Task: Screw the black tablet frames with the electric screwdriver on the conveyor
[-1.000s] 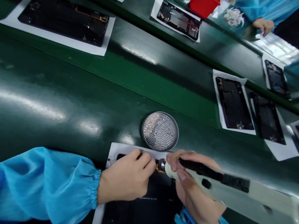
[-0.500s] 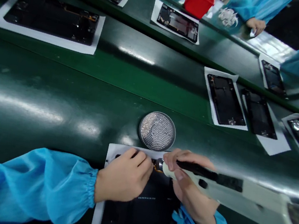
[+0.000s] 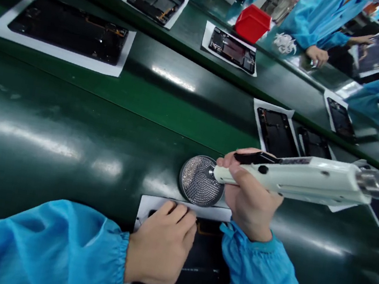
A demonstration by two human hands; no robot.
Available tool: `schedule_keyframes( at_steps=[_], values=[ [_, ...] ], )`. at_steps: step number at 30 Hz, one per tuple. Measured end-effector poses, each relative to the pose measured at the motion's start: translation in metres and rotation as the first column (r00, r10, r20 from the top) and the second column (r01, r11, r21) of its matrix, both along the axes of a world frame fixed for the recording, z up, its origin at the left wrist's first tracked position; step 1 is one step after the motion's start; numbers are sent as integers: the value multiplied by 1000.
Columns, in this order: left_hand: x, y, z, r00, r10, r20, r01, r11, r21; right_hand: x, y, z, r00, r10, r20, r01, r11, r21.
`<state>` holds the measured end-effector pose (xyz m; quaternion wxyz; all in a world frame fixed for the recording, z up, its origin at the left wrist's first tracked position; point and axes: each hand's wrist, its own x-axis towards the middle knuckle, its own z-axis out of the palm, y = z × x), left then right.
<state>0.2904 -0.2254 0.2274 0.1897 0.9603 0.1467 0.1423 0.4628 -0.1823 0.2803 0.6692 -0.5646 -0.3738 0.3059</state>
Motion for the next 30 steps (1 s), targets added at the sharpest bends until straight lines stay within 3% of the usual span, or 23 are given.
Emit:
schedule_keyframes(
  at_steps=[7,24,30],
  values=[
    [-3,1,-3,1000,-14,0,14,1000,22,-2,4,-9,999,-19,33,19,1000,8],
    [-3,0,0,1000,-16,11,16,1000,10,-5,6,-9,996,-18,91,21,999,-36],
    [-3,2,3,1000,-15,20,15,1000,11,-4,6,-9,999,-31,45,32,999,-29]
  ],
)
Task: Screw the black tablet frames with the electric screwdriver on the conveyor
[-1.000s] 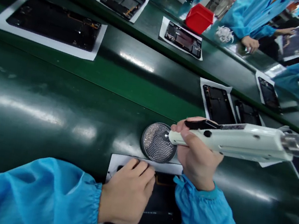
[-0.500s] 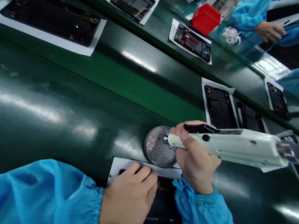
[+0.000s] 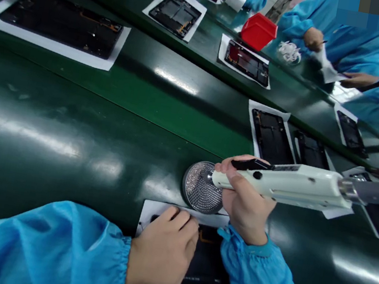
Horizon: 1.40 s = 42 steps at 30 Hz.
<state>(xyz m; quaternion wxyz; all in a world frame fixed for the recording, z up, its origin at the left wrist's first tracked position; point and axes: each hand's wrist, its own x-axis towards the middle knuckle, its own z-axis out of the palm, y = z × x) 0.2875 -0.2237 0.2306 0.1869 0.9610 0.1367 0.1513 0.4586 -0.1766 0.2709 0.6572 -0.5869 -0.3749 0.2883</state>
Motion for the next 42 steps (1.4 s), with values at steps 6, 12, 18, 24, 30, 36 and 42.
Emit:
schedule_keyframes(
  at_steps=[6,12,18,24,30,36,42],
  values=[
    [0,0,-1,1000,-2,-19,2,1000,14,3,-2,-8,997,7,78,-5,1000,-20],
    [0,1,-1,1000,14,23,-16,998,58,1,-8,11,999,13,-31,-12,999,39],
    [2,2,-4,996,35,83,-43,994,102,1,-59,31,982,190,8,-190,975,114],
    [2,4,0,997,30,77,-36,997,74,-1,-100,18,950,306,60,-306,952,-9],
    [2,5,6,998,25,66,-30,997,75,-2,-97,15,960,268,80,-265,963,-46],
    [4,5,8,999,23,49,-27,996,86,-1,-96,18,956,287,60,-284,957,-58],
    [4,5,9,998,25,63,-30,996,89,0,-97,18,959,269,88,-262,962,-82]
  ],
)
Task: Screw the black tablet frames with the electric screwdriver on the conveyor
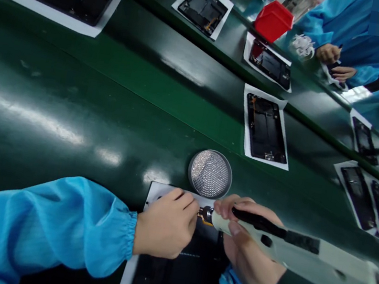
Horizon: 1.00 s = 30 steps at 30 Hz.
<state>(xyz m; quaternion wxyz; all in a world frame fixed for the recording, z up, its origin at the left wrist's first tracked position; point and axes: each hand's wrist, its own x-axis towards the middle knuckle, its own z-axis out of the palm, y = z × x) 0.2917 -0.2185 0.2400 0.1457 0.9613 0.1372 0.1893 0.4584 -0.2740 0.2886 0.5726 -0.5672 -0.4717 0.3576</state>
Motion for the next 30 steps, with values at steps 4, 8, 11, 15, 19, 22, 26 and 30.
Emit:
schedule_keyframes(
  at_steps=[4,8,11,15,19,22,26,30],
  values=[
    [1,0,1,1000,-12,-8,12,1000,-4,0,0,1,1000,-5,-10,5,1000,-12],
    [2,0,2,1000,2,2,-2,1000,-4,-1,1,2,1000,-6,5,6,1000,4],
    [1,1,3,1000,-7,-2,7,1000,-8,-2,1,2,1000,22,-3,-21,1000,14],
    [0,2,4,1000,-13,-6,13,1000,-6,-3,0,-2,998,58,-11,-57,998,34],
    [1,3,1,999,-18,-36,17,1000,-19,-3,1,-9,998,52,-25,-51,998,33],
    [-1,7,-3,996,-1,-87,1,1000,-9,-1,6,-12,999,43,-1,-43,998,39],
    [-5,17,-6,976,115,-184,-116,993,7,9,18,-1,975,-193,-109,203,975,93],
    [-7,21,-13,949,209,-236,-218,976,-9,26,30,16,877,-447,-176,472,869,145]
  ],
)
